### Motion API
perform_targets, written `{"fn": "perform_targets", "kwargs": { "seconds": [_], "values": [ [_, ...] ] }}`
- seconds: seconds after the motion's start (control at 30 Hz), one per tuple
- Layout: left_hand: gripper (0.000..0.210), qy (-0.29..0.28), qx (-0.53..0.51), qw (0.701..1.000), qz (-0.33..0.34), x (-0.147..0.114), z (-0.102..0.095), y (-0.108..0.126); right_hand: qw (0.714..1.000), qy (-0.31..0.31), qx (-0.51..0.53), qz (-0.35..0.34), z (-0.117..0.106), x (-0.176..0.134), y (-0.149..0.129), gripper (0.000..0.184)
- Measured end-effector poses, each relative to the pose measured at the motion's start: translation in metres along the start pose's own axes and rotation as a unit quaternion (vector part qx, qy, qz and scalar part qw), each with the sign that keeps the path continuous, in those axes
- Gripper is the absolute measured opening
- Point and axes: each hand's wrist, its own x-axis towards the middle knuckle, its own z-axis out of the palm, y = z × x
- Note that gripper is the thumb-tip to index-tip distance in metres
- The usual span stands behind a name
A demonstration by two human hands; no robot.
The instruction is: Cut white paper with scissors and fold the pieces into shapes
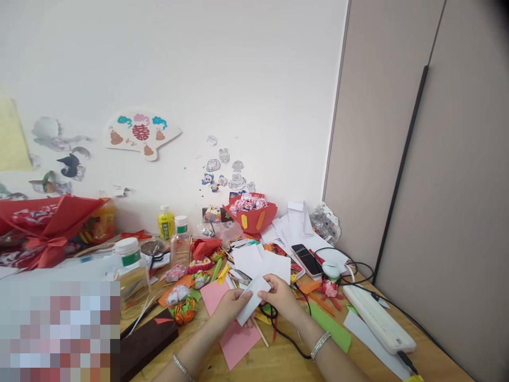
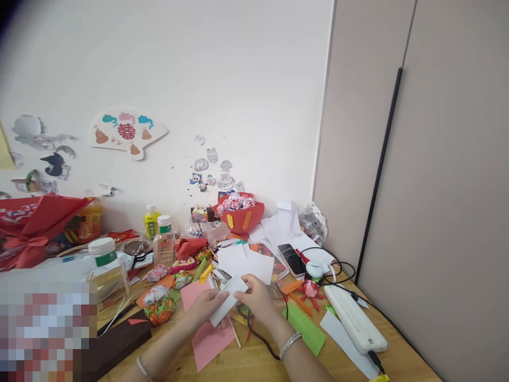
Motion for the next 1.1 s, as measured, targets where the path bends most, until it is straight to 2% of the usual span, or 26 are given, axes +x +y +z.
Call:
{"fn": "perform_targets", "kwargs": {
  "seconds": [0.3, 0.5, 0.7, 0.87, 1.0, 1.1],
  "values": [
    [0.057, -0.015, 0.028, 0.999, -0.003, -0.003, -0.001, 0.001, 1.000, 0.014, -0.017, 0.008, -0.001, -0.001, -0.005, 0.020],
    [0.052, -0.052, 0.049, 0.997, -0.006, -0.007, -0.004, 0.003, 0.998, 0.037, -0.052, 0.005, -0.002, 0.000, -0.001, 0.021],
    [0.052, -0.044, 0.047, 0.998, -0.005, -0.011, -0.003, 0.008, 0.998, 0.037, -0.045, 0.011, -0.001, -0.001, -0.003, 0.020],
    [0.044, -0.082, 0.045, 0.995, -0.031, -0.012, -0.005, 0.006, 0.997, 0.032, -0.064, 0.001, -0.003, -0.001, -0.007, 0.020],
    [0.035, -0.055, 0.043, 0.997, -0.041, -0.012, -0.003, 0.006, 0.997, 0.019, -0.079, -0.004, -0.005, -0.001, -0.009, 0.021],
    [0.032, -0.072, 0.045, 0.995, -0.045, -0.016, -0.002, 0.011, 0.996, 0.017, -0.084, -0.007, -0.006, -0.001, -0.009, 0.022]
  ]
}}
